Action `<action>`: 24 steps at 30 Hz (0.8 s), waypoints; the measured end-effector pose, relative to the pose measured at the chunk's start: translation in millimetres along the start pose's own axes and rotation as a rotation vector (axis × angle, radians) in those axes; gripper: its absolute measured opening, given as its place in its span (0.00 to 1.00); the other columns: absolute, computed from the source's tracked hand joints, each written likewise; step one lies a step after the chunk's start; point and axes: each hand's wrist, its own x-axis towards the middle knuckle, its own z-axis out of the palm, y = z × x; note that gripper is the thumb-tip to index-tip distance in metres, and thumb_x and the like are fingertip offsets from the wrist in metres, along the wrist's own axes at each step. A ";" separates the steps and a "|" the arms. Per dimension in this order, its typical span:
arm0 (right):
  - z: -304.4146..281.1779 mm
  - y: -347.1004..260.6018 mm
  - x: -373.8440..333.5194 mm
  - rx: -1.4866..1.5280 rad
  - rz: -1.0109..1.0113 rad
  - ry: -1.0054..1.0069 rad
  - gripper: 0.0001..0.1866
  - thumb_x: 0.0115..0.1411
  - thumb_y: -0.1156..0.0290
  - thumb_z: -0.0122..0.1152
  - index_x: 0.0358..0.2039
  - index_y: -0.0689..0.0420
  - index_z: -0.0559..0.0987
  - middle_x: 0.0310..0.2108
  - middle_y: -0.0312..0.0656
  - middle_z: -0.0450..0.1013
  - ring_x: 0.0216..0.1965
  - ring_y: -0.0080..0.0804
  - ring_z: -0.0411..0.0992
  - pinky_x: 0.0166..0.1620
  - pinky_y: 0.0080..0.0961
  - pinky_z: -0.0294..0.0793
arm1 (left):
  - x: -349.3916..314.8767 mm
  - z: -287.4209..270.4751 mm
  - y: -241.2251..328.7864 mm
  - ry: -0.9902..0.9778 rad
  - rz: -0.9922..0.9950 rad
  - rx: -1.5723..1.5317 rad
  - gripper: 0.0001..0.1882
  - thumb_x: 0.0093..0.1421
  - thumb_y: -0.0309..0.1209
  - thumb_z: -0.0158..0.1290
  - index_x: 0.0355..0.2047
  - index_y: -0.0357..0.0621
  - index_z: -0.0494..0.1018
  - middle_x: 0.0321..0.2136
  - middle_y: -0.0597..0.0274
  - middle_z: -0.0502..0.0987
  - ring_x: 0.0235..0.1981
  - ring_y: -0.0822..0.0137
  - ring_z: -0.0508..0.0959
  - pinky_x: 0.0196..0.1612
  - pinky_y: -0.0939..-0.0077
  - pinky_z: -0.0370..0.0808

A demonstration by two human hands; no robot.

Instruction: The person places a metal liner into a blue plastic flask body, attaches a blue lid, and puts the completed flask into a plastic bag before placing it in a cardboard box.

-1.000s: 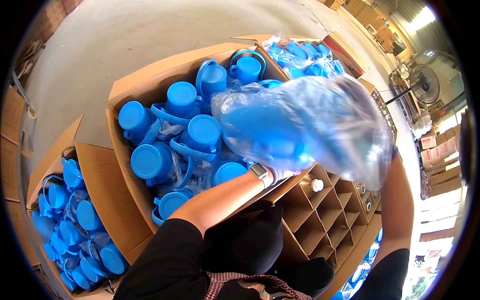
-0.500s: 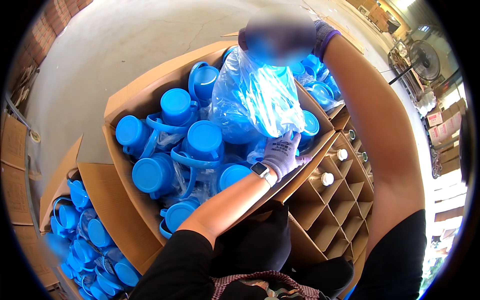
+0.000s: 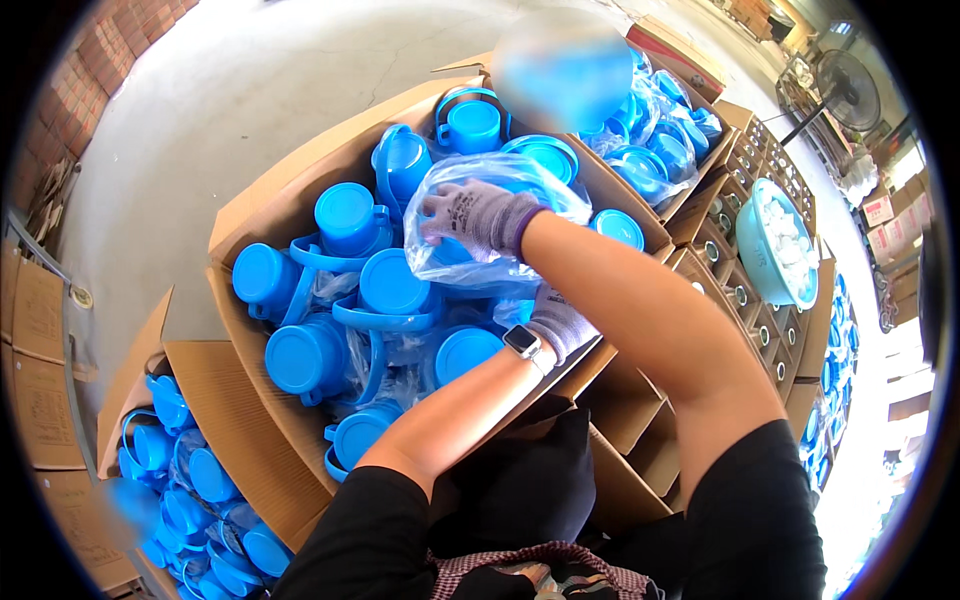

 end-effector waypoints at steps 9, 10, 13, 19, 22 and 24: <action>-156.6 -150.4 -133.0 0.413 -0.045 0.301 0.24 0.52 0.70 0.67 0.52 0.49 0.78 0.53 0.47 0.74 0.54 0.43 0.75 0.55 0.39 0.76 | -0.5 -47.3 33.7 -0.282 -0.114 0.281 0.21 0.62 0.39 0.57 0.53 0.45 0.78 0.56 0.48 0.75 0.60 0.46 0.73 0.61 0.49 0.71; -171.0 -172.1 -144.6 0.444 -0.079 0.345 0.24 0.52 0.70 0.67 0.52 0.50 0.78 0.53 0.47 0.74 0.53 0.43 0.75 0.55 0.39 0.76 | -3.7 -55.4 19.6 -0.265 -0.040 0.236 0.19 0.62 0.36 0.58 0.52 0.44 0.78 0.54 0.50 0.77 0.58 0.49 0.75 0.60 0.53 0.72; -165.4 -210.6 -189.0 0.529 -0.056 0.432 0.23 0.52 0.70 0.67 0.52 0.50 0.79 0.53 0.47 0.74 0.53 0.43 0.75 0.55 0.39 0.77 | -8.0 -76.2 -10.0 -0.352 0.140 0.002 0.16 0.61 0.27 0.57 0.50 0.41 0.80 0.48 0.51 0.81 0.54 0.50 0.78 0.60 0.61 0.73; -140.1 -268.5 -270.1 0.552 0.093 0.501 0.23 0.53 0.70 0.67 0.51 0.52 0.79 0.52 0.47 0.75 0.52 0.44 0.76 0.54 0.40 0.77 | 17.8 -93.7 -37.6 -0.735 0.350 0.027 0.35 0.56 0.20 0.50 0.66 0.49 0.69 0.67 0.53 0.68 0.69 0.50 0.65 0.71 0.62 0.63; -122.0 -286.0 -290.1 0.573 0.088 0.528 0.22 0.53 0.70 0.67 0.51 0.53 0.80 0.51 0.47 0.76 0.51 0.44 0.77 0.54 0.40 0.78 | 16.1 -114.7 -45.6 -0.905 0.229 0.124 0.43 0.53 0.24 0.57 0.71 0.55 0.61 0.72 0.52 0.55 0.73 0.51 0.57 0.72 0.61 0.62; -114.6 -295.0 -307.7 0.587 0.126 0.538 0.22 0.54 0.70 0.66 0.51 0.54 0.80 0.51 0.47 0.76 0.51 0.44 0.77 0.53 0.41 0.78 | 21.2 -113.8 -47.6 -0.989 0.145 0.234 0.50 0.51 0.27 0.61 0.74 0.60 0.55 0.76 0.52 0.46 0.75 0.51 0.52 0.72 0.60 0.61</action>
